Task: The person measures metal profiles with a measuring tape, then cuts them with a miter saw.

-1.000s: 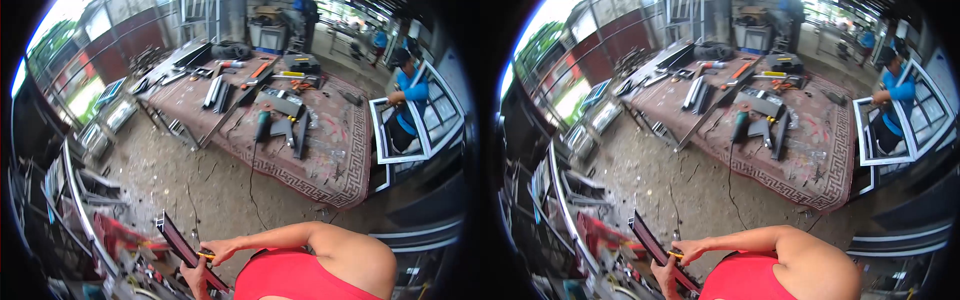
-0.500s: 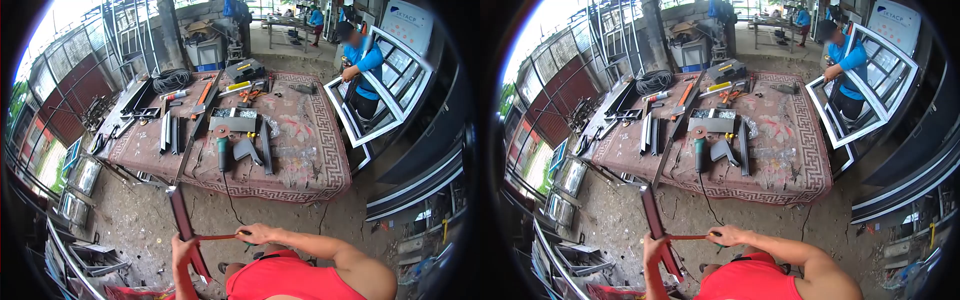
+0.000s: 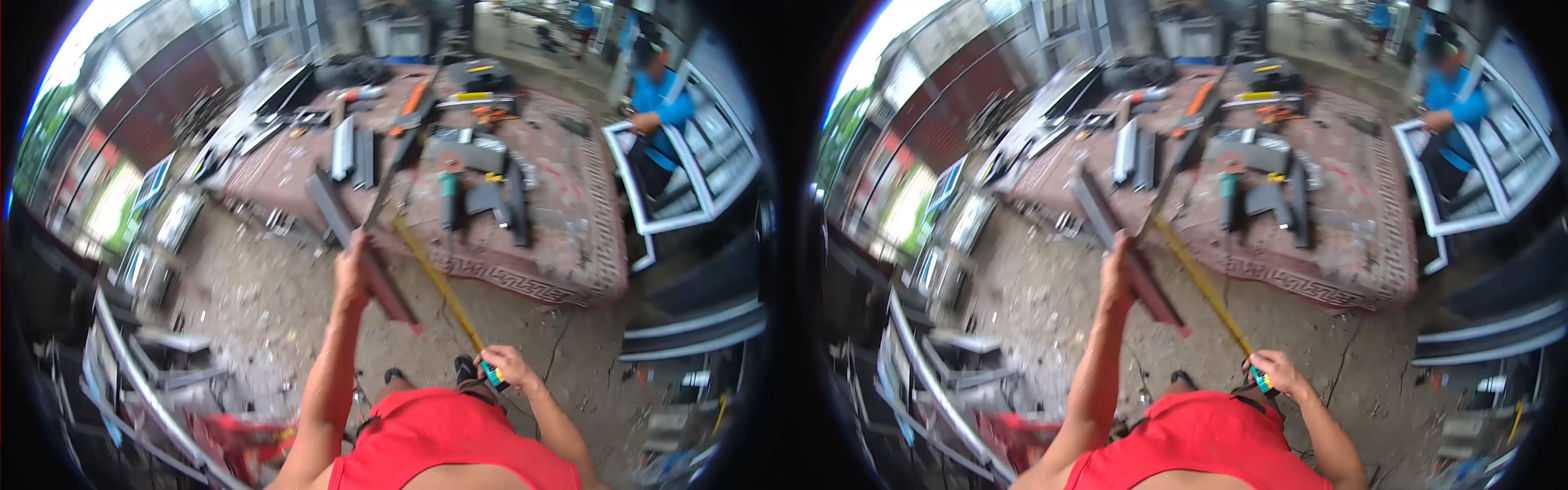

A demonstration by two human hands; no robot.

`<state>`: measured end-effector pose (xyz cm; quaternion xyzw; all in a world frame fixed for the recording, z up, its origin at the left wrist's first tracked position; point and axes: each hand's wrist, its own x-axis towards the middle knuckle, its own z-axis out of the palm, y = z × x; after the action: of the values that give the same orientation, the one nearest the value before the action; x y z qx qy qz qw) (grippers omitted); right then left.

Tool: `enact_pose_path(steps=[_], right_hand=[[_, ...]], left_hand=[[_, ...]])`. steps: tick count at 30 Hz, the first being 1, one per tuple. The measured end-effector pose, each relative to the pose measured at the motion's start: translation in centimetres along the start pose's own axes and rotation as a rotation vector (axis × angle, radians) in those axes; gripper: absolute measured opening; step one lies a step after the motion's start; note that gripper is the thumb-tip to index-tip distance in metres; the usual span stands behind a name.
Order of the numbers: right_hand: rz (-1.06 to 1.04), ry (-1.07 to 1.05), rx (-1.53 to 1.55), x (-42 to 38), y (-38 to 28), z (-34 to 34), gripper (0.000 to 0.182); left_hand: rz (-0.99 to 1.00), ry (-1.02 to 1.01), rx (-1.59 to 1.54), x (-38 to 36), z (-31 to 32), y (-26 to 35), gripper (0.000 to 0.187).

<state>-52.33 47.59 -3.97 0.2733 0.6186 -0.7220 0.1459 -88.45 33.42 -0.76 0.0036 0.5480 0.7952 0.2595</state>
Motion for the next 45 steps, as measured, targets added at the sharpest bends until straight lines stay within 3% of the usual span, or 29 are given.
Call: enact_pose_path(steps=[2, 8, 23, 38, 41, 45], right_hand=[[-0.11, 0.181, 0.161, 0.3, -1.6, 1.6, 0.034], [-0.192, 0.222, 0.151, 0.9, -5.0, 2.8, 0.035], [-0.208, 0.215, 0.185, 1.3, -6.0, 2.7, 0.038], [-0.155, 0.221, 0.153, 1.7, -4.8, 2.6, 0.038], [-0.168, 0.207, 0.155, 1.5, -5.5, 2.3, 0.038], [-0.15, 0.196, 0.076, 0.7, -6.5, 1.4, 0.035]], left_hand=[[-0.02, -0.137, -0.036, -2.5, 2.5, 0.1, 0.045], [0.026, -0.361, -0.092, -4.9, 6.6, 0.0, 0.051], [0.021, -0.405, -0.04, -5.2, 8.4, -1.4, 0.042], [-0.039, -0.416, -0.004, -4.8, 8.5, -2.2, 0.047], [-0.067, -0.447, 0.021, -4.1, 8.1, -2.2, 0.057], [0.001, -0.295, -0.261, -3.2, 9.0, -0.6, 0.058]])
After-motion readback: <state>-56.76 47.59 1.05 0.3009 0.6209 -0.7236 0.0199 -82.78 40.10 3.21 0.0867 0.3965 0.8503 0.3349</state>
